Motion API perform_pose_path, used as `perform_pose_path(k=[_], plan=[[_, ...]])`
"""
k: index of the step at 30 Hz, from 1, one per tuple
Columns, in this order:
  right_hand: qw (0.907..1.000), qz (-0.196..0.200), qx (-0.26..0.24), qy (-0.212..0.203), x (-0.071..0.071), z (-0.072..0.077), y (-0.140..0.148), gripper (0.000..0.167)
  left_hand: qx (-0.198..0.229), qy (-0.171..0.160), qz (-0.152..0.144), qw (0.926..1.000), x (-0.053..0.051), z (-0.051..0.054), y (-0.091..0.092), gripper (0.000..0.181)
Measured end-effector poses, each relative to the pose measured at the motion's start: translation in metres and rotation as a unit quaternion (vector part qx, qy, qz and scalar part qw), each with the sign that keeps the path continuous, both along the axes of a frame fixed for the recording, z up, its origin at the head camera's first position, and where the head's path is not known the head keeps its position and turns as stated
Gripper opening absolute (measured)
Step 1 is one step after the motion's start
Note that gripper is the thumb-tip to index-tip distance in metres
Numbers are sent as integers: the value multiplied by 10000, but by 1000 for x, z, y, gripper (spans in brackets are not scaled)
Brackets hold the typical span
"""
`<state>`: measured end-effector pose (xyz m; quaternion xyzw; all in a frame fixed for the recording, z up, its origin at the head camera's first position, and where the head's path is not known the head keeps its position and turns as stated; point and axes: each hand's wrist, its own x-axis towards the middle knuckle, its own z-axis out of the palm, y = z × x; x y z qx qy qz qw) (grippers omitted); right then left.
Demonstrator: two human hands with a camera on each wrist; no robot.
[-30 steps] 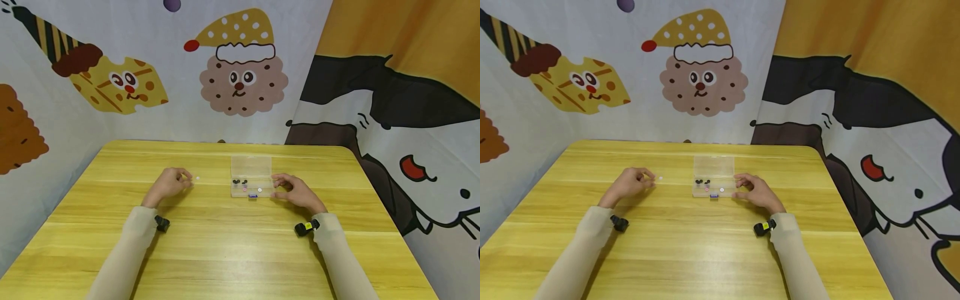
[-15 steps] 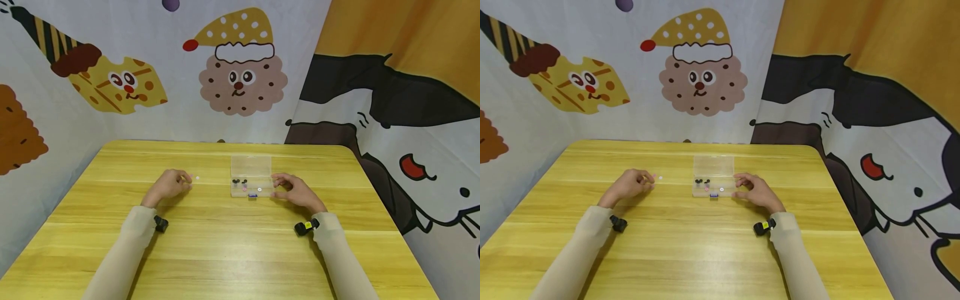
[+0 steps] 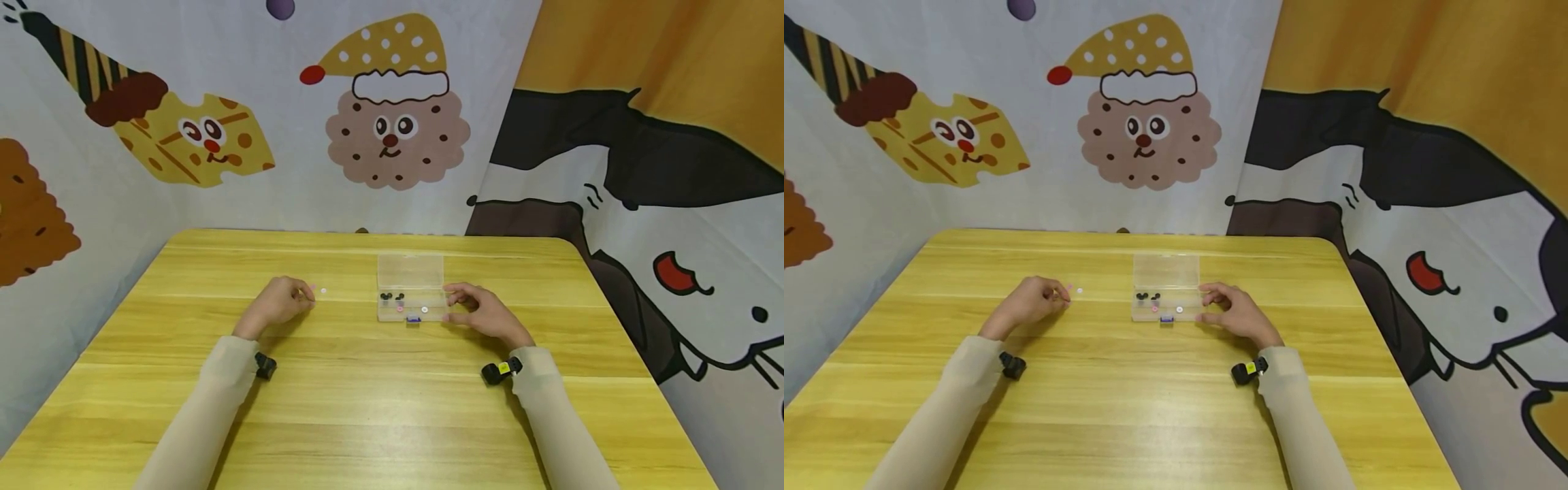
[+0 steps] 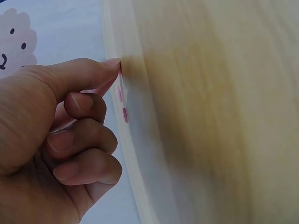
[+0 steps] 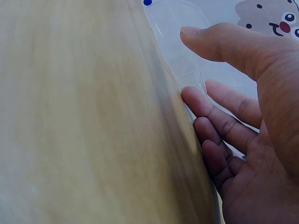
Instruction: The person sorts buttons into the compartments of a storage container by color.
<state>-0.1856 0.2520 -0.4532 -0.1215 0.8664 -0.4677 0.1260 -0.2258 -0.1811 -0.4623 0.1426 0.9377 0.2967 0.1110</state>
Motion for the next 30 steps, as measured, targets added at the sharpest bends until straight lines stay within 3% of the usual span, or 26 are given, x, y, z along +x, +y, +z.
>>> perform_pose_path(k=[12,30], plan=[[10000,25,19,-8,-1,-1,1,61,-185,65,38,9998,1,1,2,9],[10000,7,1,-66,-1,1,1,61,-321,422,-174,9984,3,4,4,8]])
